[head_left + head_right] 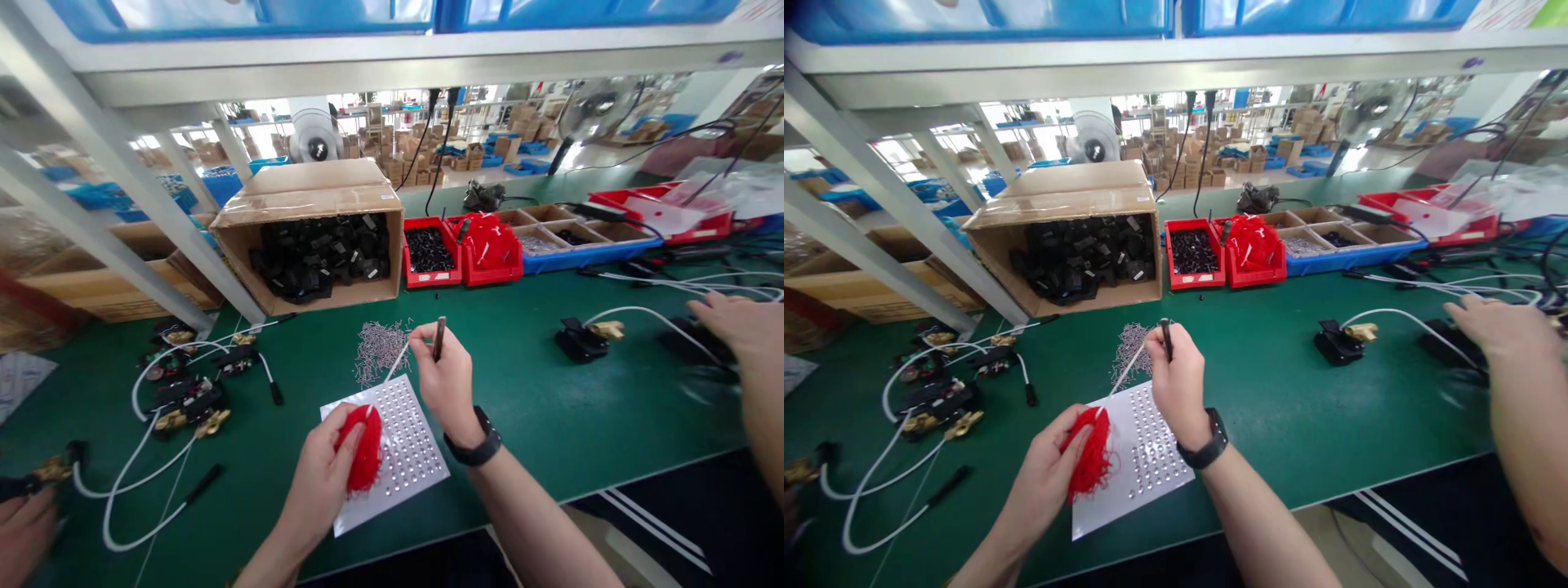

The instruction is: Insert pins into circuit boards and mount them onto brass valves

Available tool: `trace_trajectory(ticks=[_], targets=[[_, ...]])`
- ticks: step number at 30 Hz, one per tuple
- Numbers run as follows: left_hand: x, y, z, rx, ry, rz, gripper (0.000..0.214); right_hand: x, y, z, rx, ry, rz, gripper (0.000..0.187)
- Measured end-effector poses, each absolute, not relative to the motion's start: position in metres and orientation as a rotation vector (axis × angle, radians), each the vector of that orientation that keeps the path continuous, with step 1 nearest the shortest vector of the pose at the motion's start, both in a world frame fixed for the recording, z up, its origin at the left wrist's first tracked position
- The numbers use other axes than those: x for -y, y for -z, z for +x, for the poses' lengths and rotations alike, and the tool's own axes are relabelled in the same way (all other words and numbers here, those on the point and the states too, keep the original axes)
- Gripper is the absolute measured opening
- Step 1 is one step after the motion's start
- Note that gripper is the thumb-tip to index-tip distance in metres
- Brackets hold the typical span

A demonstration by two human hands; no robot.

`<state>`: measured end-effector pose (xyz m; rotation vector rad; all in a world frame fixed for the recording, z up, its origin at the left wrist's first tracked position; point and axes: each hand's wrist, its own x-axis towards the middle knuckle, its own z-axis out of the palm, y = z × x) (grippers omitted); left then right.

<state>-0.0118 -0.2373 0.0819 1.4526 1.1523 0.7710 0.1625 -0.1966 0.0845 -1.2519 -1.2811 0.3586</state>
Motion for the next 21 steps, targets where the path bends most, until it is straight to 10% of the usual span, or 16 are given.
trace_trajectory(ticks=[8, 21], targets=[[0.237, -0.074, -0.011, -1.548, -1.161, 1.799, 0.019, 0.233, -0.081, 0.140, 1.088, -0.825, -1.299, 0.013], [0.235, -0.049, -0.022, -1.233, -1.324, 2.364, 0.019, 0.231, -0.076, 0.123, 1.484, -0.588, -1.297, 0.012]])
